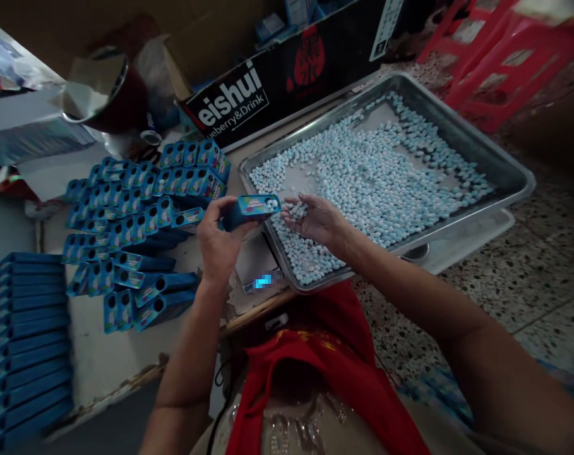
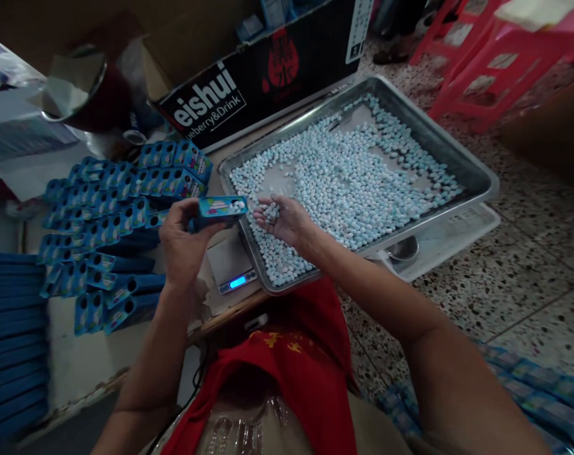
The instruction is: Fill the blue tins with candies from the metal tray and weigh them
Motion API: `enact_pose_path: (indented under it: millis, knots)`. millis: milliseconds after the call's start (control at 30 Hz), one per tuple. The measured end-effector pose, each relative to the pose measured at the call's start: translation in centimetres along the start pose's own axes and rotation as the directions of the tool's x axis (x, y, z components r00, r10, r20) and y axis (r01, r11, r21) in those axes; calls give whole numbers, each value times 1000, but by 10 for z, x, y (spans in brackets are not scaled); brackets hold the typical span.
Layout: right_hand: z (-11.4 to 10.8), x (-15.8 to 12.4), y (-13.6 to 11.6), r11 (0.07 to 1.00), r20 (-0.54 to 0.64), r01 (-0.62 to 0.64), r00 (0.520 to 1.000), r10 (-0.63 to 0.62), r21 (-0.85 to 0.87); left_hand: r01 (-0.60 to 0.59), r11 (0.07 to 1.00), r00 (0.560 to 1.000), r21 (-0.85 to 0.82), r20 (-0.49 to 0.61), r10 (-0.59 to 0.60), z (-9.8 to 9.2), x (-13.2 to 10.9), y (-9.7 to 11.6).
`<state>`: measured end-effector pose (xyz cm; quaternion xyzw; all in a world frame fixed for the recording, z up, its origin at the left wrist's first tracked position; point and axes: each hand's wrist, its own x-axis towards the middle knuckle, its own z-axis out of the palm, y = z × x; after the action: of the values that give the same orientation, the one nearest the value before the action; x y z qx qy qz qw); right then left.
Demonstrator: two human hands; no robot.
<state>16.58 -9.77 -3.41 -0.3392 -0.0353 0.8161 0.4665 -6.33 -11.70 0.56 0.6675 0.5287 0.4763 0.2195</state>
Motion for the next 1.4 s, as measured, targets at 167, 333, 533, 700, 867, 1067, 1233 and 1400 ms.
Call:
enact_pose_path:
  millis: [167,333,533,700,867,1067,1233,1400]
  knots:
    - [-1,-9,-2,974,-44,64,996,-76,-218,255,904,950,-343,-84,-300,-17,-65,-26]
    - [5,-17,3,756,148,366,928,-343,-542,322,872,927,-370,-65,-370,-13,-104,-41]
    - [4,-22,-5,677,78,391,893,-444,-623,110,975,991,-192,-49,-121,-46,-112,-40]
    - [-4,-30,-21,780,-91,197,947,-309,-594,-87,992,996,91,-13,88,-92,-129,-6]
    - [11,-50,-23,667,-244,-34,943,-224,-744,-236,955,968,180,-40,247,-110,-134,3]
    - [32,-55,-18,589,-195,-5,946,-259,-808,-195,970,979,145,-33,202,-115,-135,-7]
    - [53,-52,-15,418,-32,53,980,-194,-907,-141,976,989,166,-10,145,-117,-134,-7]
    - [89,-52,-21,-44,168,168,986,-12,-985,-104,984,994,142,-6,106,-108,-132,-7]
